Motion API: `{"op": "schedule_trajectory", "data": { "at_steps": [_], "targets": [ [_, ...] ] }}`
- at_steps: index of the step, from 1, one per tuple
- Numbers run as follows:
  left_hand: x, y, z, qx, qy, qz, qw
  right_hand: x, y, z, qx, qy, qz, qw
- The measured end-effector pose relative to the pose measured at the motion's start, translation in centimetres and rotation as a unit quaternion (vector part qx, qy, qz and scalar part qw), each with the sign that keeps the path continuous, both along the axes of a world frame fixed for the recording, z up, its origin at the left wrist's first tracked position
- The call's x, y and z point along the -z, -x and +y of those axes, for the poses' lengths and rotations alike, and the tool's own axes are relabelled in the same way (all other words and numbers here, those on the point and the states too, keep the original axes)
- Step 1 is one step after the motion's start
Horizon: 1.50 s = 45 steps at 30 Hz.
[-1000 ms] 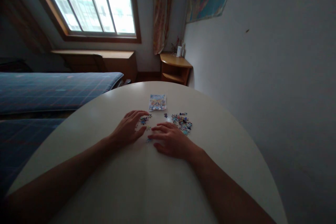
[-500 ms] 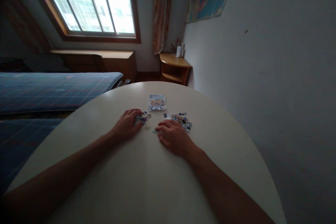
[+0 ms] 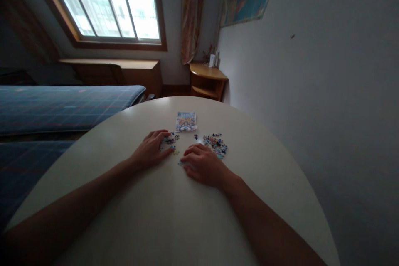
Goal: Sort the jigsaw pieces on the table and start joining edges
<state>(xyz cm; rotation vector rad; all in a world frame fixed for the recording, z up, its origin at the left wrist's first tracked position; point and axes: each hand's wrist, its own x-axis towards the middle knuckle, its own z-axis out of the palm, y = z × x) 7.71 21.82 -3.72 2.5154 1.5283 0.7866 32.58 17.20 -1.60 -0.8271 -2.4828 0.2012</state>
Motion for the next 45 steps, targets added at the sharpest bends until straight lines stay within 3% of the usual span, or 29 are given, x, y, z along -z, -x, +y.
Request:
{"op": "schedule_trajectory", "data": {
  "at_steps": [6, 9, 13, 17, 25, 28, 38, 45],
  "targets": [
    [0.0, 0.0, 0.0, -0.014, -0.026, -0.004, 1.0, -0.2, 0.4, -0.3, 0.007, -0.013, -0.031, 0.999],
    [-0.1, 0.2, 0.2, -0.037, -0.029, -0.016, 0.999, -0.1, -0.4, 0.3, 0.105, -0.028, -0.01, 0.994],
    [-0.4, 0.6, 0.5, -0.058, -0.027, -0.035, 0.997, 0.1, -3.0, 1.9, 0.252, -0.014, 0.049, 0.966],
    [-0.7, 0.5, 0.2, -0.034, -0.039, -0.049, 0.997, 0.7, -4.9, 3.3, 0.322, 0.004, 0.114, 0.94],
    [-1.3, -0.9, -2.0, 0.191, -0.072, 0.017, 0.979, 0.9, -4.3, 3.1, 0.333, 0.009, 0.046, 0.942],
    [-1.2, -1.0, -2.2, 0.242, -0.059, 0.032, 0.968, 0.8, -4.1, 3.0, 0.33, 0.002, 0.038, 0.943],
    [-1.2, -1.2, -2.1, 0.277, -0.043, 0.024, 0.96, 1.1, -3.5, 3.0, 0.314, 0.007, 0.059, 0.948],
    [-1.4, -1.3, -2.2, 0.278, -0.047, 0.026, 0.959, 0.3, -3.3, 2.7, 0.273, -0.045, 0.073, 0.958]
  ]
}}
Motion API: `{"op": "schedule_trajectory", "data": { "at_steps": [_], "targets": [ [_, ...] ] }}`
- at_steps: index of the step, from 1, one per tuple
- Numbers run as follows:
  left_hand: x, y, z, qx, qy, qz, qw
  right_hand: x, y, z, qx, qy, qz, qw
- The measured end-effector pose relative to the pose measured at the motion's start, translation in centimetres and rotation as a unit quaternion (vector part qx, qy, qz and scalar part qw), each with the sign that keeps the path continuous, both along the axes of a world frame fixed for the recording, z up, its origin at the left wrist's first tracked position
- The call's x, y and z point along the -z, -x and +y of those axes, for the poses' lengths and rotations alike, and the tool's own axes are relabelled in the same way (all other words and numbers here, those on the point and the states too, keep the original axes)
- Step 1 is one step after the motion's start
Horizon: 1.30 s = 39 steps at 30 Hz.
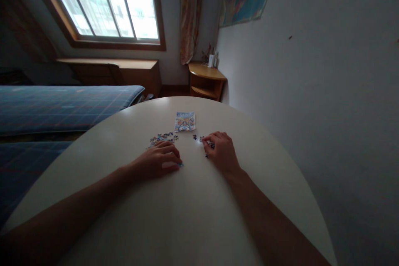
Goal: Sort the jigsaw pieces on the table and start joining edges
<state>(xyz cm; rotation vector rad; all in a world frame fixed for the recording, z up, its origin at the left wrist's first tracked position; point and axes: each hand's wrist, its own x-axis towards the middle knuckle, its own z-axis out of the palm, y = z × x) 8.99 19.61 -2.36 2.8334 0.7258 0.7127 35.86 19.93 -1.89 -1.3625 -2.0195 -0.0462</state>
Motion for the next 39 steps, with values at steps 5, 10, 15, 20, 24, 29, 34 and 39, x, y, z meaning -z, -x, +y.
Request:
{"op": "schedule_trajectory", "data": {
  "at_steps": [5, 10, 15, 20, 24, 29, 34, 39],
  "targets": [
    [0.3, 0.0, 0.2, -0.034, -0.011, -0.007, 0.999, -0.4, 1.3, -1.2, -0.127, -0.019, -0.047, 0.991],
    [0.6, 0.1, 0.3, -0.066, -0.009, -0.018, 0.998, -0.6, 2.0, -2.1, -0.226, 0.043, -0.075, 0.97],
    [0.5, 0.1, 0.3, -0.061, -0.009, -0.017, 0.998, -0.7, 1.9, -2.1, -0.204, 0.046, -0.065, 0.976],
    [0.4, 0.0, 0.2, -0.085, -0.016, -0.019, 0.996, -0.8, 2.0, -2.2, -0.239, 0.058, -0.066, 0.967],
    [0.6, 0.2, 0.7, -0.158, -0.024, -0.044, 0.986, -0.6, 2.1, -2.2, -0.234, 0.051, -0.058, 0.969],
    [0.8, 1.5, 2.2, -0.305, -0.009, -0.095, 0.948, -0.2, 1.4, -1.2, -0.115, 0.044, -0.005, 0.992],
    [0.9, 2.4, 3.2, -0.418, 0.073, -0.107, 0.899, 0.3, 0.1, 0.1, 0.062, 0.026, 0.082, 0.994],
    [0.9, 2.3, 3.4, -0.433, 0.103, -0.109, 0.889, 1.3, -0.8, 1.0, 0.128, 0.048, 0.123, 0.983]
  ]
}}
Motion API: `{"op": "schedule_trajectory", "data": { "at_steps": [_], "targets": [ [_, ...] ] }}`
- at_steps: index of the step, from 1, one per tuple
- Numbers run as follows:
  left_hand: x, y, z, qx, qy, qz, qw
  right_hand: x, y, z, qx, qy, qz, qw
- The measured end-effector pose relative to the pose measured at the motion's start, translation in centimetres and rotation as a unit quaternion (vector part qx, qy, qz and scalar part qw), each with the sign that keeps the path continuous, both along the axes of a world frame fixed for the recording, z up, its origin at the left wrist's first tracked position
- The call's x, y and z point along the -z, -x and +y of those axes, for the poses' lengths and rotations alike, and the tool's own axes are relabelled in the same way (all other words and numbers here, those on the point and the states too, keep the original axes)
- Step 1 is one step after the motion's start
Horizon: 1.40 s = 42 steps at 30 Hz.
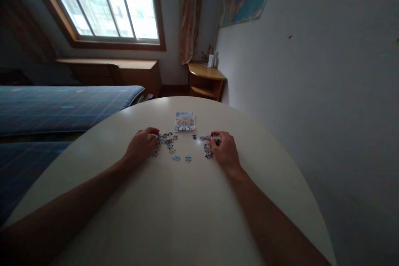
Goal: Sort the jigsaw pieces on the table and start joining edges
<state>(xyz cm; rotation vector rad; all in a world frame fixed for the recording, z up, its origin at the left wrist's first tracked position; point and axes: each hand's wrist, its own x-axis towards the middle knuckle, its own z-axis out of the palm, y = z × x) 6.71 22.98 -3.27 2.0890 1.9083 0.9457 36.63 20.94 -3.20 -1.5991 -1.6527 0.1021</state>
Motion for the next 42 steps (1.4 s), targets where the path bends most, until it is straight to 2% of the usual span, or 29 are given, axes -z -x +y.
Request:
{"op": "schedule_trajectory", "data": {
  "at_steps": [10, 17, 28, 33, 42],
  "targets": [
    [0.0, 0.0, -0.1, 0.065, -0.014, 0.031, 0.997, 0.4, -0.1, 0.2, -0.003, 0.01, -0.012, 1.0],
    [0.7, 0.4, 0.6, 0.054, -0.015, 0.026, 0.998, 0.4, -0.1, 0.2, 0.0, 0.019, -0.016, 1.0],
    [0.2, -0.1, -0.2, 0.056, -0.01, 0.037, 0.998, 0.5, -0.2, 0.2, -0.007, 0.02, -0.011, 1.0],
    [0.2, 0.0, 0.0, 0.033, -0.02, 0.01, 0.999, 0.6, -0.2, 0.3, -0.012, 0.025, -0.009, 1.0],
    [0.0, -0.1, -0.5, 0.073, -0.024, 0.055, 0.995, 0.7, -0.2, 0.3, -0.011, 0.025, -0.014, 1.0]
  ]
}}
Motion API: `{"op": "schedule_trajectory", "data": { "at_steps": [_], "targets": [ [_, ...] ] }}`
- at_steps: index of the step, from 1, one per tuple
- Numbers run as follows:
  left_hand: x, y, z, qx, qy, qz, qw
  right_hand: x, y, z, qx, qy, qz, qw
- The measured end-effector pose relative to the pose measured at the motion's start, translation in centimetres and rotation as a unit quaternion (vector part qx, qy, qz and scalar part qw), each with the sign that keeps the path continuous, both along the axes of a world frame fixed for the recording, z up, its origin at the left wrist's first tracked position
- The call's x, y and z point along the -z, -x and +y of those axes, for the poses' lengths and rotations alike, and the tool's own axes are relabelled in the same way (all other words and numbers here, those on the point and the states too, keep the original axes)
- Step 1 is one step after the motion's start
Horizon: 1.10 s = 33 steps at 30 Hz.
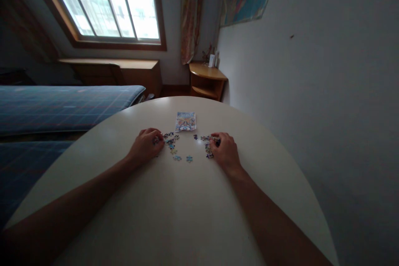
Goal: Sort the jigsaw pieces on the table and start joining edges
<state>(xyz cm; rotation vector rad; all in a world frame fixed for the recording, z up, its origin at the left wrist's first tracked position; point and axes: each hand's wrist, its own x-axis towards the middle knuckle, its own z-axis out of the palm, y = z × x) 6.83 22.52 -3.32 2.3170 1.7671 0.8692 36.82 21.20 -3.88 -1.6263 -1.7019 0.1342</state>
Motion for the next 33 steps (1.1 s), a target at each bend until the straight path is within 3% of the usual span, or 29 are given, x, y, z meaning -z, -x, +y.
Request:
{"op": "schedule_trajectory", "data": {
  "at_steps": [6, 10, 14, 17, 25, 33],
  "targets": [
    [-0.3, -0.3, -0.7, 0.004, -0.029, 0.047, 0.998, -0.9, 0.5, -0.6, -0.024, -0.023, -0.042, 0.999],
    [-0.9, -1.4, -2.4, -0.006, -0.085, 0.139, 0.987, -1.8, 1.9, -1.9, -0.163, -0.06, -0.094, 0.98],
    [-1.7, -2.4, -4.0, -0.001, -0.097, 0.207, 0.974, -2.1, 3.4, -3.2, -0.33, -0.059, -0.153, 0.93],
    [-2.2, -3.1, -5.0, 0.007, -0.09, 0.228, 0.97, -2.2, 4.0, -3.9, -0.398, -0.033, -0.189, 0.897],
    [-2.0, -4.6, -7.1, 0.088, -0.089, 0.202, 0.971, -2.7, 4.1, -4.2, -0.421, -0.024, -0.182, 0.888],
    [-1.1, -3.9, -5.6, 0.149, -0.067, 0.076, 0.984, -2.7, 3.9, -4.1, -0.44, -0.032, -0.163, 0.883]
  ]
}}
